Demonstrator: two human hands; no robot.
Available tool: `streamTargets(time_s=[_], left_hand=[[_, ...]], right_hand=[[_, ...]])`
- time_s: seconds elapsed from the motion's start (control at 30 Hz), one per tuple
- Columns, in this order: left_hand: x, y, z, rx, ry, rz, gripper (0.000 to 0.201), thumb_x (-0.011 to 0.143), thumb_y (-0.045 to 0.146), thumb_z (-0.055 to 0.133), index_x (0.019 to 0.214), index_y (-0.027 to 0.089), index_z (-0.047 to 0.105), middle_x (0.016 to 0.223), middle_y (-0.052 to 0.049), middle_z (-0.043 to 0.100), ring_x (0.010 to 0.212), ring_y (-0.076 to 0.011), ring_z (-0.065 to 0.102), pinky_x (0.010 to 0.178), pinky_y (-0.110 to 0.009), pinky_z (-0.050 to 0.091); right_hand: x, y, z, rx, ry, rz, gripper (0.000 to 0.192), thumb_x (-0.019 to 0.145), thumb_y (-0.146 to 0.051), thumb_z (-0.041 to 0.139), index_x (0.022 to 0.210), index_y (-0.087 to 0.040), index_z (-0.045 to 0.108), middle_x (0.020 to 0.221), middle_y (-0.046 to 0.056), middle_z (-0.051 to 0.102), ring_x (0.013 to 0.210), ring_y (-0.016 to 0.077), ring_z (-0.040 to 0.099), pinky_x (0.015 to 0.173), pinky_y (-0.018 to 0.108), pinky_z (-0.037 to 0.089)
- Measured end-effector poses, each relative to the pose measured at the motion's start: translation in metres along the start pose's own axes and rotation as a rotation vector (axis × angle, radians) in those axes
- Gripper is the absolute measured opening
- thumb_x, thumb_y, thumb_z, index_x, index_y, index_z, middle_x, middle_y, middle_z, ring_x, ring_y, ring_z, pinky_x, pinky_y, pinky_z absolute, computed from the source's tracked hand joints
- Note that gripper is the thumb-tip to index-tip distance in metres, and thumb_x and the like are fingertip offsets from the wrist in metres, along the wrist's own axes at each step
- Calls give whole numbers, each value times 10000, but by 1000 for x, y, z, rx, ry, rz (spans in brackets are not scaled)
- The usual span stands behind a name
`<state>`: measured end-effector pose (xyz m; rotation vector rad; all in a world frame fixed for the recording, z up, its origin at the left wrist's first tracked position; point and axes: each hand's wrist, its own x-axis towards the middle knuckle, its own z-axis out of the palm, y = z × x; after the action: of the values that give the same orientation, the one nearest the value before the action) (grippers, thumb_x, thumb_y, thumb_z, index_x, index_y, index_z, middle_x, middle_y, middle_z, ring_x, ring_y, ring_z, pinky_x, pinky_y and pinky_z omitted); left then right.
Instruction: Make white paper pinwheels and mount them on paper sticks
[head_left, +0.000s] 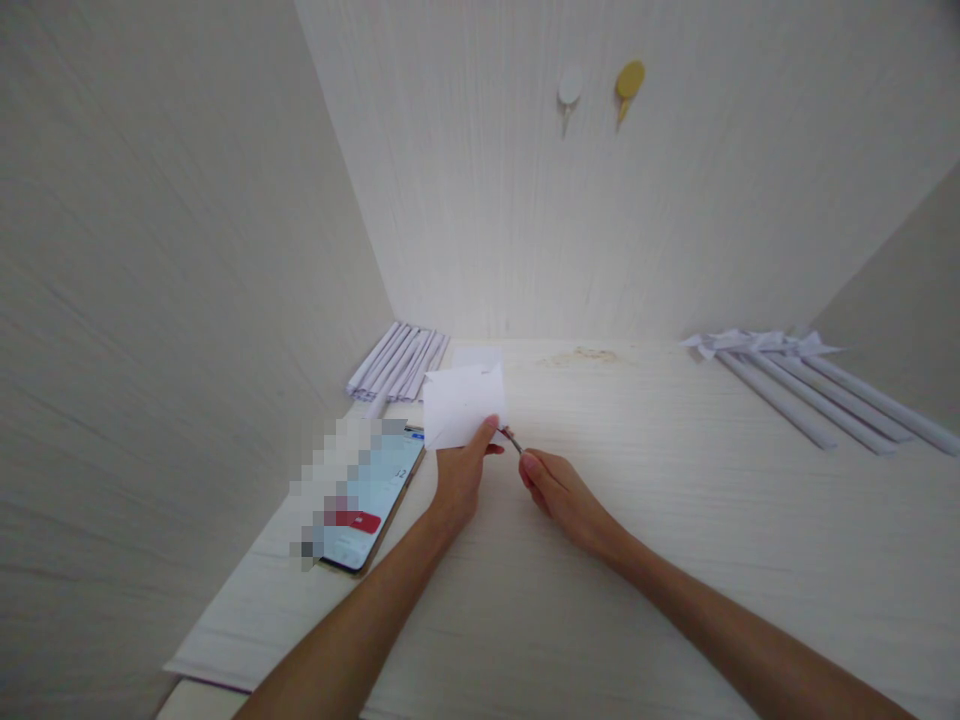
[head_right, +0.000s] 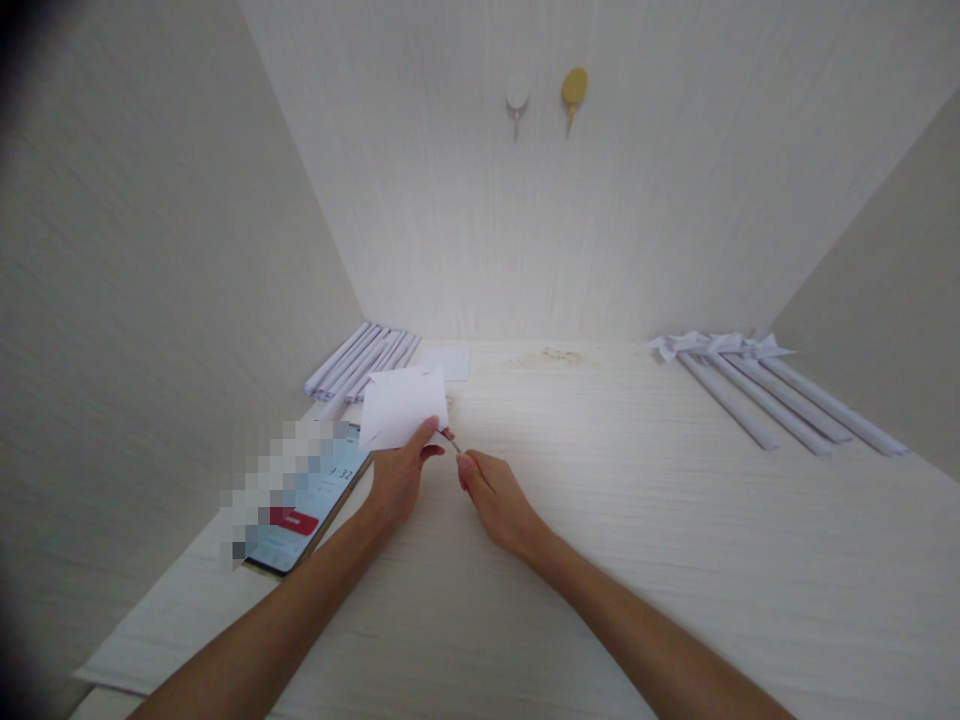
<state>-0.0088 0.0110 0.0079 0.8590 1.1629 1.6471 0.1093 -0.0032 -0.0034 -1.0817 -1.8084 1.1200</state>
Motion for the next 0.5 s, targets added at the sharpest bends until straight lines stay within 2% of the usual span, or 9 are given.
streamTargets(time_s=[0.5], left_hand=[[0,-1,-1,7,-3,-3,227,581,290,638,742,143,574,676,-20,589,615,-128,555,456,-204,434]], right_hand=[[0,-5,0,-29,17,14,417,814,-479,235,510,-203,314,448,-36,344,423,98,306,414,229,230]])
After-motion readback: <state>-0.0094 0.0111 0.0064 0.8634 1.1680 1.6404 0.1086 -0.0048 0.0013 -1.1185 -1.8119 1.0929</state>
